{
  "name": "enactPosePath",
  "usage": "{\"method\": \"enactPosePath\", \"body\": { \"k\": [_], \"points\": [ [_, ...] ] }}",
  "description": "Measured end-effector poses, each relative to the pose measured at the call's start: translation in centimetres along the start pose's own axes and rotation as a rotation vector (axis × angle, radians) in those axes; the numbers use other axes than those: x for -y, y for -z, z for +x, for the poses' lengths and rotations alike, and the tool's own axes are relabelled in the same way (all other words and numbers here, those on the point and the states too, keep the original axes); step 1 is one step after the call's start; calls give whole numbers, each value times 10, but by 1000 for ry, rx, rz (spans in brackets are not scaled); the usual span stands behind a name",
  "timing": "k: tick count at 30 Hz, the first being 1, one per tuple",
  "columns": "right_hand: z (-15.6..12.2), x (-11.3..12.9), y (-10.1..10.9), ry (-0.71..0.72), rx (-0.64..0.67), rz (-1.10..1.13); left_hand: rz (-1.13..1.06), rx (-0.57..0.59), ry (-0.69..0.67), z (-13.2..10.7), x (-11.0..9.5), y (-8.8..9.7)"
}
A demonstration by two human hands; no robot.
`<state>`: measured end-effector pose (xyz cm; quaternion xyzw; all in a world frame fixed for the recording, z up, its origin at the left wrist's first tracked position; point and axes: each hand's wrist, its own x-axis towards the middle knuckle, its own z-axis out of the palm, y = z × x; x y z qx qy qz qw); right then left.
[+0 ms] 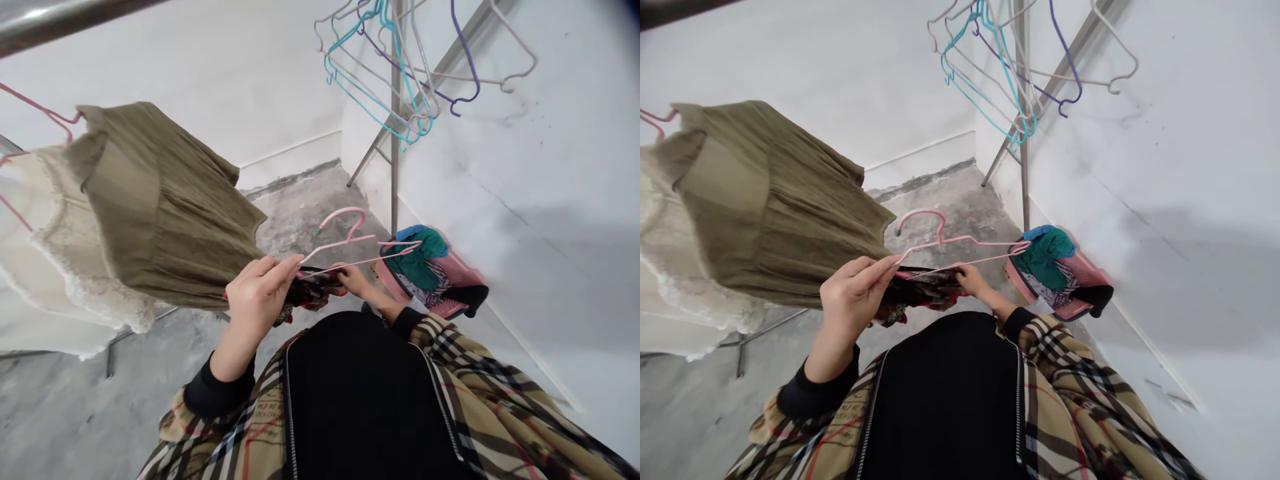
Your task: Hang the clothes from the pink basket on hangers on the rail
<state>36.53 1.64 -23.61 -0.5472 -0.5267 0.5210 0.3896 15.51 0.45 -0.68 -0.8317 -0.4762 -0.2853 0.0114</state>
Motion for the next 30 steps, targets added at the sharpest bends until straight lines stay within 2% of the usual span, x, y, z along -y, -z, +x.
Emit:
{"method": "enactPosePath", "body": {
  "k": [8,11,17,20,24,30],
  "points": [
    [-12,4,63,-125,-142,333,-77,55,88,-32,51,-3],
    [-17,16,76,-160,-187,439,-144,74,92,-41,62,-8],
    [-25,50,94,-158,-289,529,-196,14,137,-52,74,-18],
    [-30,66,100,-89,-370,406,-107,12,101,-57,77,-21],
    [-36,81,109,117,-490,92,8,-5,64,-62,78,-27],
    [-39,88,125,280,-459,-176,-220,-123,150,-63,77,-35]
  ]
}}
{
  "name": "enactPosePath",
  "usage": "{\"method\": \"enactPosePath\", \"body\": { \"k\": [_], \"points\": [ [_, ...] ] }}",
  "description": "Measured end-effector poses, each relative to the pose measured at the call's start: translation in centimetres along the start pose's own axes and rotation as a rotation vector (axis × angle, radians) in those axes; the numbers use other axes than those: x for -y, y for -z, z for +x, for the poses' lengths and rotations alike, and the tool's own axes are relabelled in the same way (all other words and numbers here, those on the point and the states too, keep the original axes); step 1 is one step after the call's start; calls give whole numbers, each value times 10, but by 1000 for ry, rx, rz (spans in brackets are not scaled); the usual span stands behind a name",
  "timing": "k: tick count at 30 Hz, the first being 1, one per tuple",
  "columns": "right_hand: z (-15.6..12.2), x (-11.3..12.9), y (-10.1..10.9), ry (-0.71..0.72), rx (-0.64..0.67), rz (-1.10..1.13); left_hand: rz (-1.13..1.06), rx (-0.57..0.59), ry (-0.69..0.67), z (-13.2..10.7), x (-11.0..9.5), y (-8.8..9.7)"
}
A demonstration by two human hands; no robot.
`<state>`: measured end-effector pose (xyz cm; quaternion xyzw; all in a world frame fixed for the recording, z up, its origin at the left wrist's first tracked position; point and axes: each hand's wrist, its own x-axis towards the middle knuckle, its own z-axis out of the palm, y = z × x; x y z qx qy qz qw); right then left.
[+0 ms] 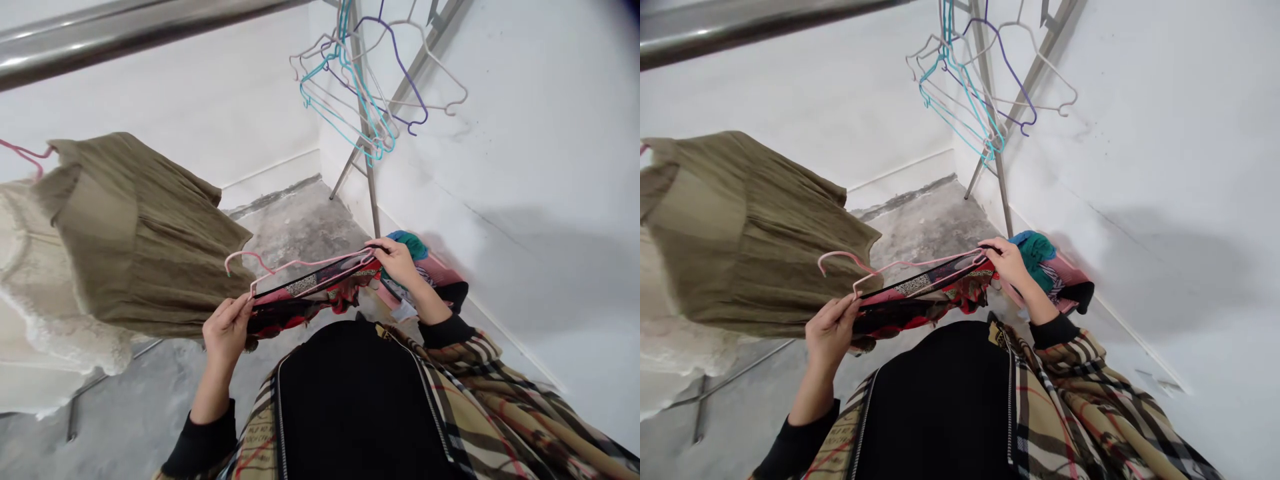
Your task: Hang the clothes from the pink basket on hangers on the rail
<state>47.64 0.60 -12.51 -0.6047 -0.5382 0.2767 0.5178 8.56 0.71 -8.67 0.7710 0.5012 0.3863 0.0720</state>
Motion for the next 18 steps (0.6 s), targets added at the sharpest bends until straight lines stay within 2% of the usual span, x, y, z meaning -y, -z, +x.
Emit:
{"method": "enactPosePath", "body": {
  "k": [3,9,11,13,14,18],
  "points": [
    [2,0,4,29,27,-37,-1,-30,-8,0,2,-1],
    [-1,5,6,-45,42,-61,217,64,-161,-7,7,-10],
    [-3,13,9,-10,187,-54,208,70,-175,-10,8,-14],
    [-6,22,15,76,386,-40,135,58,-147,-11,9,-17],
    [-6,26,18,125,435,-44,92,49,-123,-10,9,-18],
    [-3,31,29,277,324,-260,-44,49,-52,-5,13,-18]
  ]
}}
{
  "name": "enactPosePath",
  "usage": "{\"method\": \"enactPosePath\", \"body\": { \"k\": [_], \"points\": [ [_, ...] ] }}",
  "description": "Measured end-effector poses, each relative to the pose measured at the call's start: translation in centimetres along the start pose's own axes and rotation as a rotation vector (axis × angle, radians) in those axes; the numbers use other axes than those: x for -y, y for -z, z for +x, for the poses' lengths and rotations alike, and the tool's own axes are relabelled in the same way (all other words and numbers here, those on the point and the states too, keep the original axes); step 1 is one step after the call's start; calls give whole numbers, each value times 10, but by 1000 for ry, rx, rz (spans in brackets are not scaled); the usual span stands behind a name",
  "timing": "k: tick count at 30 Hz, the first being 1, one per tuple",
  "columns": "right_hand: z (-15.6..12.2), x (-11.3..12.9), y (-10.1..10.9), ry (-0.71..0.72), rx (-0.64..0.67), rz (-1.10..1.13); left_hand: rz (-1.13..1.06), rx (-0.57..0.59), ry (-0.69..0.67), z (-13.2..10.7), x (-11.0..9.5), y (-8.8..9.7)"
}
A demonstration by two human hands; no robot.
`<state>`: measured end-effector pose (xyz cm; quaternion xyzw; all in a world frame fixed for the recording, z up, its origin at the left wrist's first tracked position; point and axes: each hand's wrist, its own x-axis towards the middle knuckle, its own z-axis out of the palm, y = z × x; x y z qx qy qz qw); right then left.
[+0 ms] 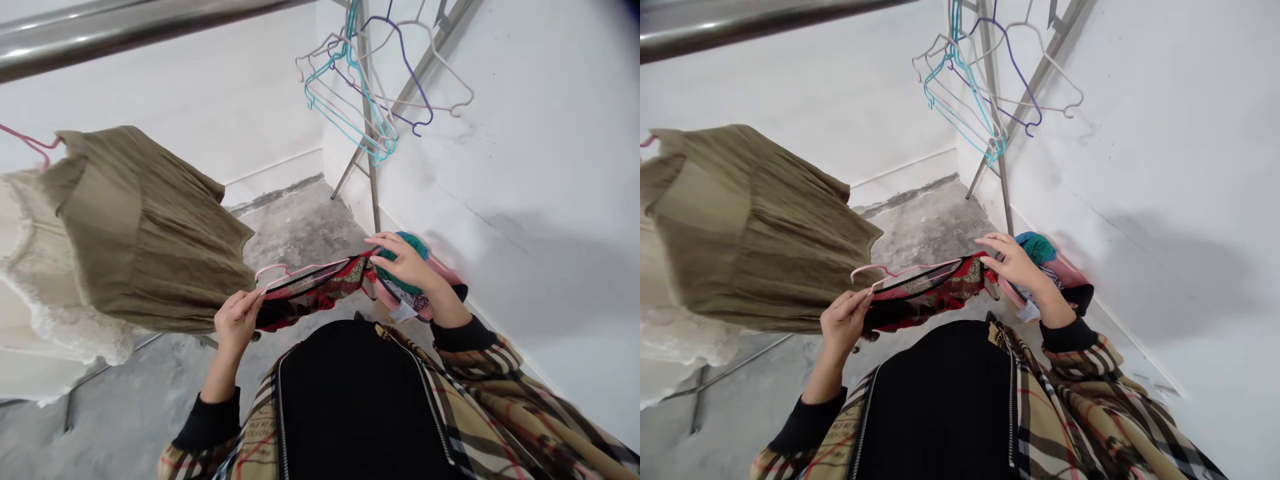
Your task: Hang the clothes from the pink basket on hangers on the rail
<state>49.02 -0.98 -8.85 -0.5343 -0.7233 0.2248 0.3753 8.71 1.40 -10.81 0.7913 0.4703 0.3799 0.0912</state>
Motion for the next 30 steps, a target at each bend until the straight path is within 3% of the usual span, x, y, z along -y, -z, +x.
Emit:
{"method": "enactPosePath", "body": {
  "k": [4,8,11,16,22,26,30],
  "points": [
    [6,-3,-1,48,206,-216,-90,25,22,11,-1,4],
    [9,5,1,93,307,-70,-93,79,57,26,-5,12],
    [6,11,14,67,267,33,-104,147,103,33,-1,18],
    [-5,12,43,-4,163,24,-190,206,299,28,20,22],
    [-11,10,67,-97,116,87,-338,119,491,17,39,25],
    [-6,10,72,-1,126,133,-353,-114,588,16,39,18],
    [4,20,63,100,-78,8,-352,-365,686,9,36,-1]
  ]
}}
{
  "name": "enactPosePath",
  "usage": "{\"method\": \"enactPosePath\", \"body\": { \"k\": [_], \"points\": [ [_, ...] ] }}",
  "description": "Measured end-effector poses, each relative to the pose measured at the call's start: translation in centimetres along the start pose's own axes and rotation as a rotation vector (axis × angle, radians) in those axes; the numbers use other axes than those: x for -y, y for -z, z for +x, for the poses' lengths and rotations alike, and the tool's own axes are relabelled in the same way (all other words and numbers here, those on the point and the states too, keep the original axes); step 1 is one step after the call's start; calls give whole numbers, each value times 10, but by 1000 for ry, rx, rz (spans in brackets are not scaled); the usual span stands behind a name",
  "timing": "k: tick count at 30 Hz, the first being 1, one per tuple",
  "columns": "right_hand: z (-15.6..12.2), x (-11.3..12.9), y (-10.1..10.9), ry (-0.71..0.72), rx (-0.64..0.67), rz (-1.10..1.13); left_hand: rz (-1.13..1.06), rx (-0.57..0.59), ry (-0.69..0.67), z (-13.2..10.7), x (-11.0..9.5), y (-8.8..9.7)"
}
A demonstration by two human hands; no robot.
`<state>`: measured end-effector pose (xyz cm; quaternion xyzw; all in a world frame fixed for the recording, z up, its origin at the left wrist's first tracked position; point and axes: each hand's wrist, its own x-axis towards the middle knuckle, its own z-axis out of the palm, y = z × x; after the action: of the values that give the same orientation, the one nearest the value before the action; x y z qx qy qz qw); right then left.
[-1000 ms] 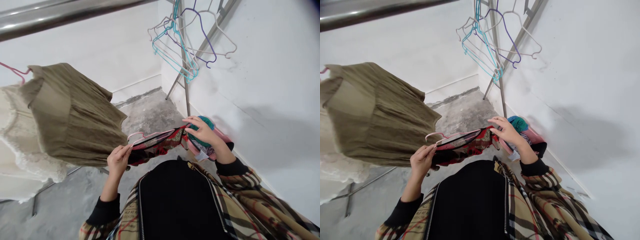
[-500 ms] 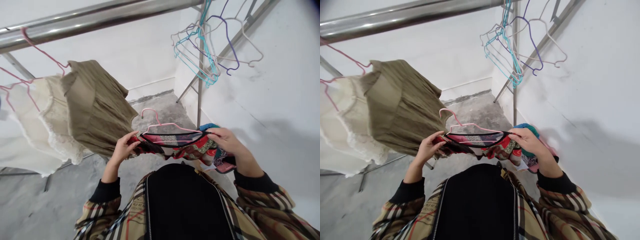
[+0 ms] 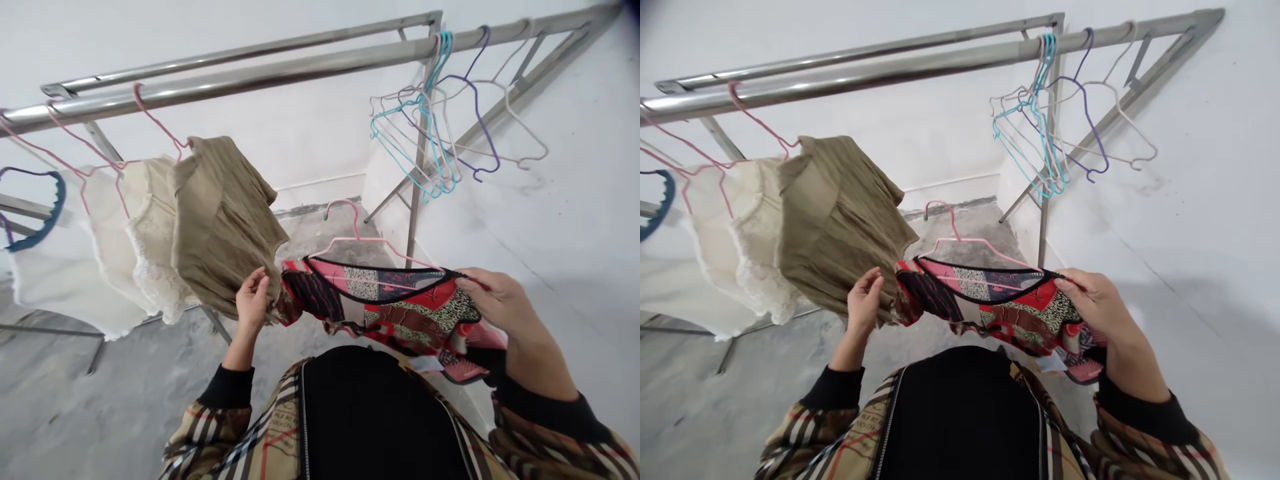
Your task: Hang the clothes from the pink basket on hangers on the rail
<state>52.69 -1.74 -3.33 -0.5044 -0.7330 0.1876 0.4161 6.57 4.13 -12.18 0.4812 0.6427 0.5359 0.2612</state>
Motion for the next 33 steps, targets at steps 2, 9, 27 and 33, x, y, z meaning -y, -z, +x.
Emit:
{"method": "enactPosePath", "body": {
  "k": [2,9,27,33],
  "points": [
    [9,11,-9,51,-145,-117,-42,9,13,-9,5,-7],
    [78,62,-51,222,-390,-278,-121,249,76,-48,10,-24],
    [198,176,-198,146,143,-313,-18,394,164,-82,10,-28],
    [192,177,-214,253,157,-59,23,546,153,-80,10,-50]
  ]
}}
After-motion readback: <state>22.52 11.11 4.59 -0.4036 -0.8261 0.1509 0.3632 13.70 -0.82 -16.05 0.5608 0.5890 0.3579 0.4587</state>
